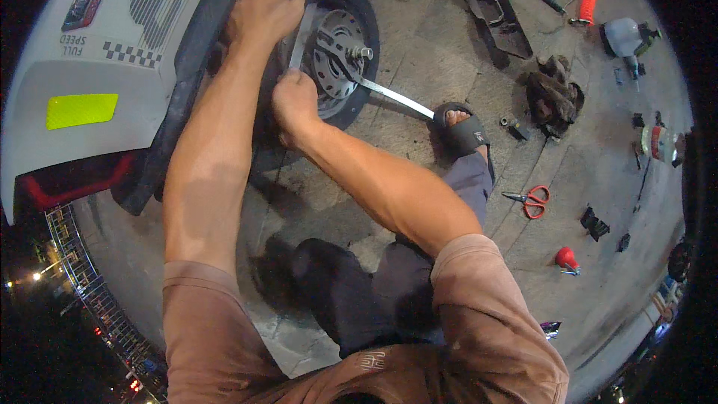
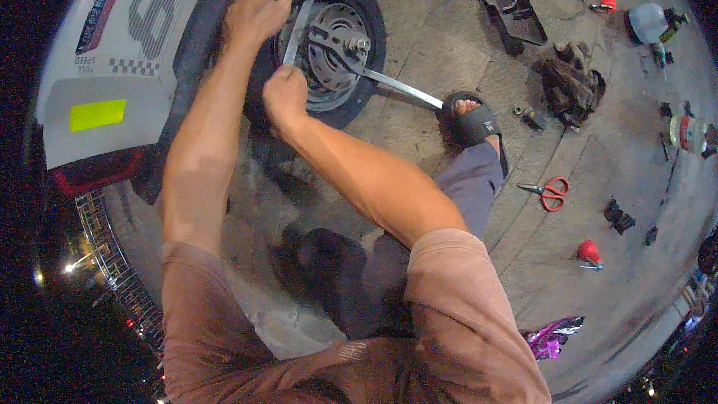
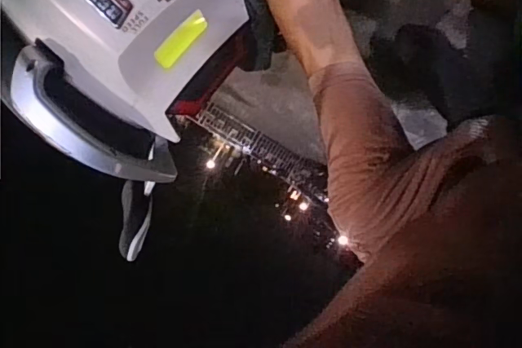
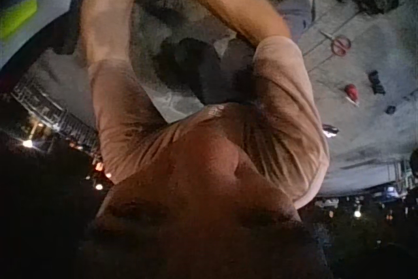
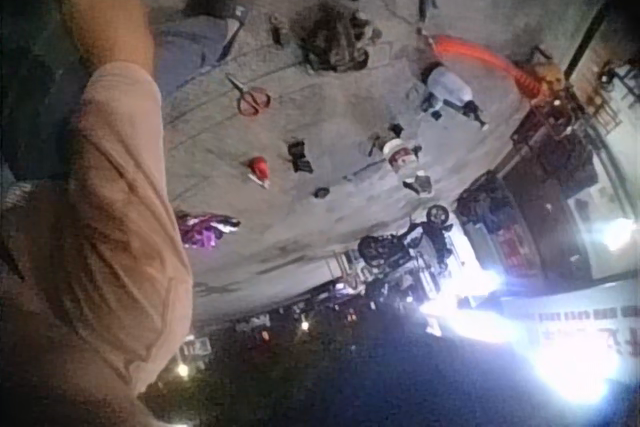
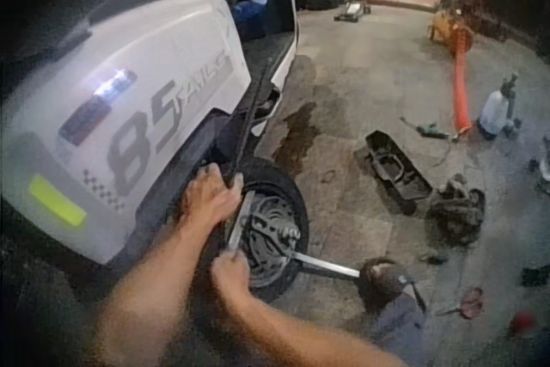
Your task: The person removes the rear tire from a motorcycle using a wrench and tire levers, then reattaches it. The person uses a wrench to loosen the axle nut, tire levers to pry the tire off the rim, and then reverses the process to reinstall the tire.
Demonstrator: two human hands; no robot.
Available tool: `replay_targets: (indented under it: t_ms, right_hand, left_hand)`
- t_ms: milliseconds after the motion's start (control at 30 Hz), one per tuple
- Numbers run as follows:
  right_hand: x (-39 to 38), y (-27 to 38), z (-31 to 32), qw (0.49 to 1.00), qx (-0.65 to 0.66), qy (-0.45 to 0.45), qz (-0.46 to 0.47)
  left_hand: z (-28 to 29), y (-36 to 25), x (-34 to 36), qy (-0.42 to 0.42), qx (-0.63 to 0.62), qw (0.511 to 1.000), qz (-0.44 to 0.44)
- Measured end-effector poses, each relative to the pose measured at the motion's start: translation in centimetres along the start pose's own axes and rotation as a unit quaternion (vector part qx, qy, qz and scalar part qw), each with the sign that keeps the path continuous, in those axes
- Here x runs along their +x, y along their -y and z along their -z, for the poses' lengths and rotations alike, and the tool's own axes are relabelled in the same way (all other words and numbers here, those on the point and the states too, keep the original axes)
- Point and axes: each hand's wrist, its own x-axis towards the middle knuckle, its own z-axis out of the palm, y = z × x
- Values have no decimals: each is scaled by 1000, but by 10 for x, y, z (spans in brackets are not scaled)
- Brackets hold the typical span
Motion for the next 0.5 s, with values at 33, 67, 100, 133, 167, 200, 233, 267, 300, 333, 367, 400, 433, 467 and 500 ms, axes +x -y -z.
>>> replay_targets:
  t_ms: [33,67,100,133,167,200,233,267,300,333,367,400,433,467,500]
  right_hand:
    - [-3,7,4,1000,4,12,-11]
    - [-5,15,3,998,15,10,-53]
    - [-6,25,4,997,30,17,-67]
    - [-8,34,4,994,42,17,-104]
    - [-11,41,7,993,63,37,-97]
    - [-14,47,11,989,79,53,-114]
    - [-16,52,14,984,108,71,-119]
    - [-16,57,17,983,97,75,-134]
    - [-16,62,20,982,96,85,-136]
    - [-16,65,22,980,91,93,-149]
    - [-13,69,25,976,90,125,-157]
    - [-11,73,28,969,85,157,-172]
    - [-9,76,30,961,81,187,-188]
    - [-7,78,31,959,63,202,-187]
    - [-7,78,31,958,45,215,-186]
  left_hand:
    - [1,0,-1,3,-1,1000,1]
    - [3,0,-2,5,-1,1000,3]
    - [5,-1,-3,6,0,1000,2]
    - [6,-2,-4,5,0,1000,0]
    - [8,-3,-5,5,0,1000,0]
    - [10,-3,-6,8,-4,1000,1]
    - [11,-4,-8,14,-9,1000,3]
    - [12,-5,-8,19,-12,1000,4]
    - [13,-5,-7,17,-16,1000,6]
    - [12,-5,-8,17,-19,1000,9]
    - [12,-4,-8,16,-19,1000,13]
    - [11,-4,-7,16,-25,999,16]
    - [9,-3,-6,16,-29,999,18]
    - [8,-2,-5,13,-35,999,21]
    - [6,-1,-5,2,-32,999,16]
